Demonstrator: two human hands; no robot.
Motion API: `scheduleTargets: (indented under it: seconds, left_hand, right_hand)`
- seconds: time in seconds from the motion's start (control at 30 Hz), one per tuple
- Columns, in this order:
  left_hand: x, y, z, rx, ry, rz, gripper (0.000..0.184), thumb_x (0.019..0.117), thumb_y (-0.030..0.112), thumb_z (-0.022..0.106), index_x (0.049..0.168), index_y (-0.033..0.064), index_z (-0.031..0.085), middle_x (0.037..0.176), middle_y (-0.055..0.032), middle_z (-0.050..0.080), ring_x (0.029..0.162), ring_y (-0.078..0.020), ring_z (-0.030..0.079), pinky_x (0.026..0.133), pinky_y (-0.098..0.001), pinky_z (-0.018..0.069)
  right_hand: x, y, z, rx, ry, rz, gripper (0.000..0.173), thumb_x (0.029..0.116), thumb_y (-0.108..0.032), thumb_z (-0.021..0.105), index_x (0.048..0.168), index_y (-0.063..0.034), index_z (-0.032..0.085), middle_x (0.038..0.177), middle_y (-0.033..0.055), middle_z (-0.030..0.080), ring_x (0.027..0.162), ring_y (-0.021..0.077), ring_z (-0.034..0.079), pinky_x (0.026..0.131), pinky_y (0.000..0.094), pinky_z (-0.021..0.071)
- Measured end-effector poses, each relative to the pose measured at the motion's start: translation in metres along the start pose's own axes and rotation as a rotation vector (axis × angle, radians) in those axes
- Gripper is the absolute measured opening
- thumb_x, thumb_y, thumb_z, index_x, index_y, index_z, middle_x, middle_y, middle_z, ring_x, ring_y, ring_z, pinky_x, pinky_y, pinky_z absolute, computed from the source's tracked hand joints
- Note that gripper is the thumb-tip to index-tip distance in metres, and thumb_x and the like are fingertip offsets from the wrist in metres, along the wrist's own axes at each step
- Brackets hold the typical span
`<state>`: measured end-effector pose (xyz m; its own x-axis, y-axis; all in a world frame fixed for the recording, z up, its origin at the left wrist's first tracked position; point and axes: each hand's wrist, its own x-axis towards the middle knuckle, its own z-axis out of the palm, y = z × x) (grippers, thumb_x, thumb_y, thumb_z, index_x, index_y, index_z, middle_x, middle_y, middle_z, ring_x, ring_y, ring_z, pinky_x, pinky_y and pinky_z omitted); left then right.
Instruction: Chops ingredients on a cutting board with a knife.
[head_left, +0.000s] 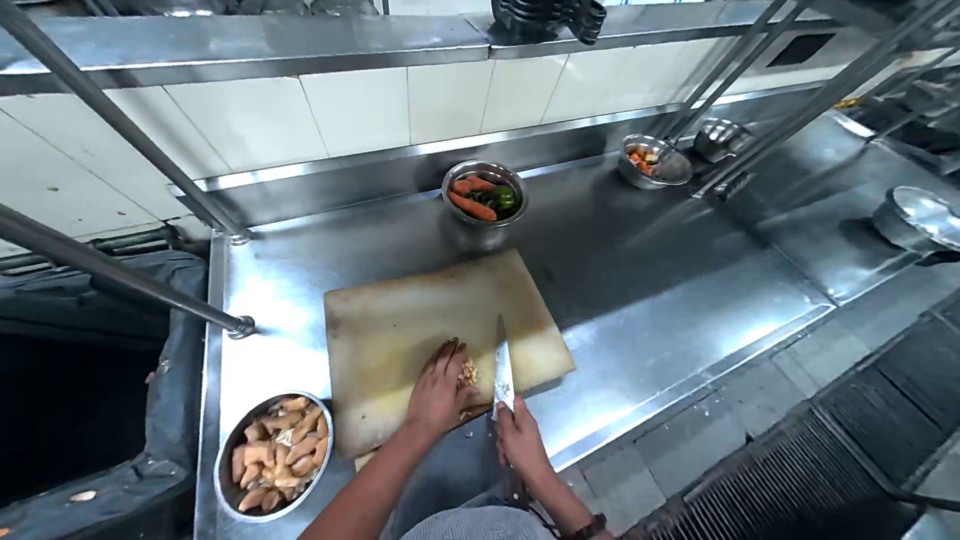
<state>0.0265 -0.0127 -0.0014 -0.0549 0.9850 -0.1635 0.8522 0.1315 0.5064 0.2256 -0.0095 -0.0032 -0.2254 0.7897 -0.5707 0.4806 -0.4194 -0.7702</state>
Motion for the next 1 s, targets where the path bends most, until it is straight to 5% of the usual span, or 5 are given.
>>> scheduleTargets:
  seconds: [0.27, 0.5, 0.63, 0.8, 1.0]
  left_hand:
    - [0.008, -0.017, -0.037, -0.11, -0.106, 0.02, 0.044, 0.1034, 0.039, 0.057, 0.142, 0.0172, 0.058, 0.15, -0.0069, 0.055, 0.143, -0.0225, 0.048, 0.118, -0.0408, 0.0413]
    - [0.002, -0.027, -0.028, -0.172, 0.006, 0.082, 0.028, 0.1044, 0.029, 0.055, 0.124, 0.0149, 0.071, 0.131, -0.0049, 0.069, 0.127, -0.0177, 0.062, 0.112, -0.0361, 0.0478]
    - [0.003, -0.027, -0.035, -0.184, -0.031, 0.098, 0.026, 0.1036, 0.023, 0.055, 0.119, 0.0108, 0.072, 0.13, -0.0063, 0.069, 0.128, -0.0189, 0.061, 0.113, -0.0371, 0.046]
    - [0.001, -0.03, -0.035, -0.171, -0.048, 0.101, 0.026, 0.105, 0.021, 0.052, 0.117, 0.0116, 0.073, 0.128, -0.005, 0.07, 0.127, -0.0179, 0.062, 0.114, -0.0354, 0.0456]
    - [-0.004, -0.038, -0.028, -0.17, 0.013, 0.162, 0.022, 0.1024, 0.014, 0.055, 0.111, 0.0092, 0.074, 0.123, -0.0053, 0.072, 0.125, -0.0178, 0.063, 0.112, -0.0339, 0.0465]
  right_hand:
    - [-0.012, -0.107, 0.015, -0.886, -0.201, 0.029, 0.038, 0.1034, -0.023, 0.049, 0.139, -0.0085, 0.046, 0.107, 0.0189, 0.07, 0.099, 0.0362, 0.072, 0.085, 0.0545, 0.0582]
    - [-0.008, -0.098, 0.04, -1.015, -0.107, 0.019, 0.043, 0.1004, -0.016, 0.052, 0.142, -0.0111, 0.043, 0.105, 0.017, 0.072, 0.095, 0.0357, 0.074, 0.08, 0.0537, 0.0607]
    - [-0.029, -0.133, 0.026, -1.102, -0.2, 0.066, 0.045, 0.0977, -0.011, 0.055, 0.141, -0.0089, 0.043, 0.107, 0.0193, 0.071, 0.099, 0.0386, 0.073, 0.081, 0.0561, 0.0599]
    - [-0.015, -0.104, 0.046, -1.087, -0.116, 0.017, 0.044, 0.1, -0.01, 0.05, 0.143, -0.0101, 0.042, 0.105, 0.0181, 0.071, 0.095, 0.0381, 0.074, 0.079, 0.0553, 0.0606]
    - [-0.03, -0.126, 0.041, -1.101, -0.181, 0.059, 0.045, 0.0987, -0.011, 0.051, 0.143, -0.0101, 0.042, 0.105, 0.0187, 0.071, 0.098, 0.0383, 0.073, 0.079, 0.0554, 0.0604]
